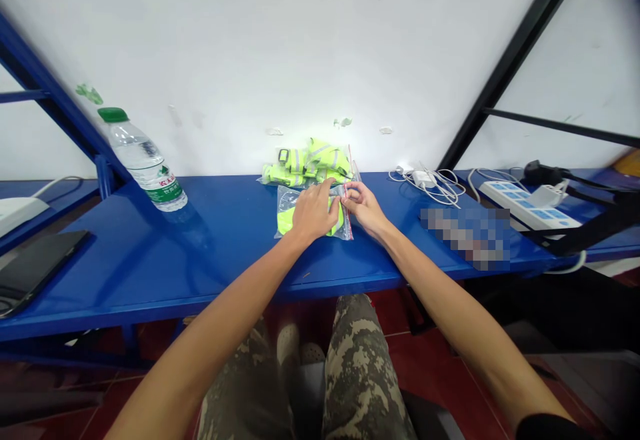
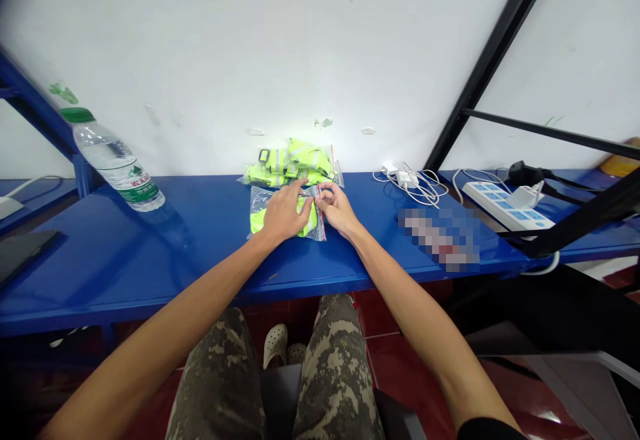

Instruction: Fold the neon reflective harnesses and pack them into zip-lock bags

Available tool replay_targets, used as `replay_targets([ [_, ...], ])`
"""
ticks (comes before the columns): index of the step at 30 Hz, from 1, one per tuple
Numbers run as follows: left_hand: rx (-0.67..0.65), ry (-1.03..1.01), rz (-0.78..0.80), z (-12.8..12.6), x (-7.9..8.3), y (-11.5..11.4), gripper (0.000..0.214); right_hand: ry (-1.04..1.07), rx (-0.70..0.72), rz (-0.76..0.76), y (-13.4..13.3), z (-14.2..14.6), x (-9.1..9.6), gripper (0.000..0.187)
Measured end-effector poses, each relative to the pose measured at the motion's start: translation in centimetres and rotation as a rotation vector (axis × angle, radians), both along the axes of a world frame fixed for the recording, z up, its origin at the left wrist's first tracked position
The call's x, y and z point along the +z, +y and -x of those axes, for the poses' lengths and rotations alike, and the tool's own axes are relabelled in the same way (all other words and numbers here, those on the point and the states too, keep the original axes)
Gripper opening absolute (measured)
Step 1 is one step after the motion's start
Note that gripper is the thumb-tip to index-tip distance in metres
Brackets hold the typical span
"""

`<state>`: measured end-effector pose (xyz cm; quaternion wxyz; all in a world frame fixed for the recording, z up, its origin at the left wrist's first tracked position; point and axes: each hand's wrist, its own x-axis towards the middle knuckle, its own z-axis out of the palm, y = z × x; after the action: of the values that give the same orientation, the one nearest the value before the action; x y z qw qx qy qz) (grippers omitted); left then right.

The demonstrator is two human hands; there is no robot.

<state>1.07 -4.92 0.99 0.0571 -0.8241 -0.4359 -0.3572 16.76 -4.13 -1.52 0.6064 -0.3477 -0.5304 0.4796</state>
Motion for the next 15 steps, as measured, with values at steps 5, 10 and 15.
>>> replay_targets([
  [5,0.016,-0.033,-0.001,0.23,-0.01,0.33,0.043,-0.079,0.012,-0.011,0.06,-0.14,-0.28,0.058],
  [10,0.017,-0.066,0.009,0.54,0.00,0.62,0.042,-0.162,0.087,-0.017,0.11,-0.09,-0.47,0.064],
  [15,0.036,-0.096,-0.001,0.86,0.12,0.88,0.042,-0.191,0.120,0.001,-0.12,-0.20,-0.47,0.067],
])
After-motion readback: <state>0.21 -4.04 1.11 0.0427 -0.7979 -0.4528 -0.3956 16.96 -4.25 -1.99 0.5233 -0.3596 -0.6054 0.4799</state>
